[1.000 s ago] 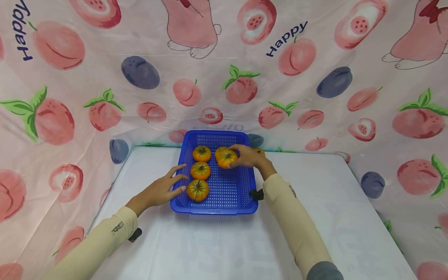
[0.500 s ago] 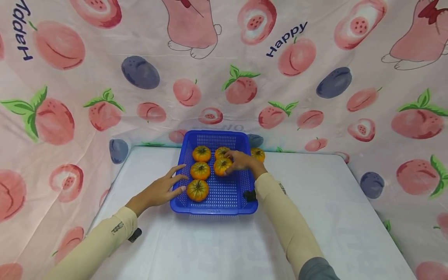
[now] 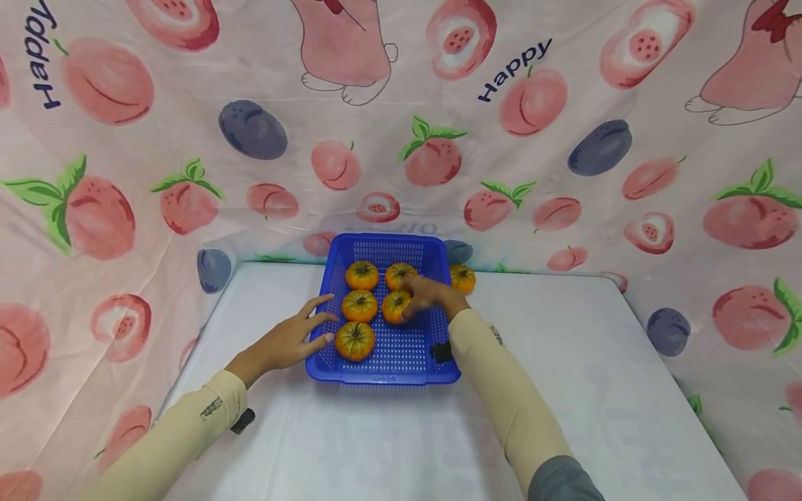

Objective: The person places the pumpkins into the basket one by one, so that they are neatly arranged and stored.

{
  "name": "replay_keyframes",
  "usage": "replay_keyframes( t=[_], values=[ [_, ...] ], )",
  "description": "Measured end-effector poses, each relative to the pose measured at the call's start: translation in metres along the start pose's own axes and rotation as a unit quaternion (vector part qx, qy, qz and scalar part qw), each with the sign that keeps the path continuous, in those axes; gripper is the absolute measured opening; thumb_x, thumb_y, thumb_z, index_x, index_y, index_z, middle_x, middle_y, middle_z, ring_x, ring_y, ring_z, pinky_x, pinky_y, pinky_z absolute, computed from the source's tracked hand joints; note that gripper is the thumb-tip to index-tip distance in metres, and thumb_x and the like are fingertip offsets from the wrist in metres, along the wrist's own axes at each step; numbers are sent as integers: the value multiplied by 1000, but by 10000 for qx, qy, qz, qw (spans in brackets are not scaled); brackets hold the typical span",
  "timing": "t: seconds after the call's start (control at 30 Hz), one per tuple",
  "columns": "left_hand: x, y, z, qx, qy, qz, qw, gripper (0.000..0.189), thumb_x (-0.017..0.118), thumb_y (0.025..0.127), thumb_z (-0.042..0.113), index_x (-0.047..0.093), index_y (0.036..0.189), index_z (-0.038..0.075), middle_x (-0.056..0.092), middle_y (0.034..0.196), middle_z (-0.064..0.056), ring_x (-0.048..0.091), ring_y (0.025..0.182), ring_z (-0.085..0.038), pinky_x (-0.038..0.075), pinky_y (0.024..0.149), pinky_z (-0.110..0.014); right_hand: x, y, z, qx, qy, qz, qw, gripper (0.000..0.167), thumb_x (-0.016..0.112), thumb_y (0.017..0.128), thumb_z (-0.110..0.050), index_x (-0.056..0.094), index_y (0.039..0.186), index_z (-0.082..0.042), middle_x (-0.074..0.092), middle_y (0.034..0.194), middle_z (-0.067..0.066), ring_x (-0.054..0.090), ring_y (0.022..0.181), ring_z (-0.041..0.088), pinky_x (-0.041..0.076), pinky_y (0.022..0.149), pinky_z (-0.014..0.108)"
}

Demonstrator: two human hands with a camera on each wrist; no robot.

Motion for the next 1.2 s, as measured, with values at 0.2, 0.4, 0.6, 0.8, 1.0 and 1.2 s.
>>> replay_keyframes(
  t=[0.2, 0.4, 0.6, 0.8, 1.0, 1.2],
  values=[
    [-1, 0, 1, -2, 1, -14, 10000, 51, 49, 102, 51, 56, 140, 18, 19, 167, -5, 55, 129, -43, 49, 101, -62, 2, -1, 2, 287, 25, -25, 9996, 79, 83, 81, -22, 44, 150, -13, 46, 153, 13, 43, 140, 33, 32, 119, 54],
    [0, 0, 2, -9, 6, -33, 10000, 51, 48, 102, 51, 56, 140, 18, 19, 167, -5, 55, 130, -43, 49, 101, -62, 1, 0, 3, 322, -63, 8, 9995, 76, 81, 82, -20, 45, 149, -14, 47, 151, 13, 45, 137, 33, 33, 119, 55],
    [-1, 1, 2, -21, -1, -50, 10000, 52, 47, 102, 52, 56, 141, 18, 18, 167, -5, 53, 131, -44, 48, 102, -63, 3, 4, 6, 387, -133, -23, 9992, 74, 80, 84, -21, 43, 148, -16, 47, 150, 13, 45, 135, 33, 33, 118, 56],
    [-1, 0, 3, -35, -51, -81, 9999, 52, 48, 102, 51, 56, 141, 18, 17, 167, -5, 53, 132, -44, 48, 102, -63, 4, 3, 8, 505, -171, -41, 9986, 74, 80, 85, -22, 42, 149, -18, 46, 151, 13, 44, 136, 33, 31, 119, 57],
    [0, -1, 3, -26, -49, -75, 10000, 52, 48, 102, 50, 56, 141, 17, 18, 167, -6, 53, 132, -44, 48, 102, -62, 5, 3, 6, 462, -127, -44, 9988, 73, 80, 85, -22, 42, 147, -18, 47, 150, 13, 45, 136, 33, 32, 118, 57],
    [-1, -1, 3, -34, -55, -65, 10000, 52, 48, 102, 51, 56, 141, 18, 18, 167, -6, 53, 132, -44, 48, 102, -62, 6, 4, 9, 604, -127, -103, 9980, 73, 80, 86, -24, 42, 148, -21, 46, 151, 12, 44, 136, 33, 32, 118, 59]
  ],
)
Point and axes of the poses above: each hand's wrist, its own y-axis towards the middle knuckle, its own x-axis out of the palm, z = x × y, the point moved 10 cm from there along y, towards the middle knuckle
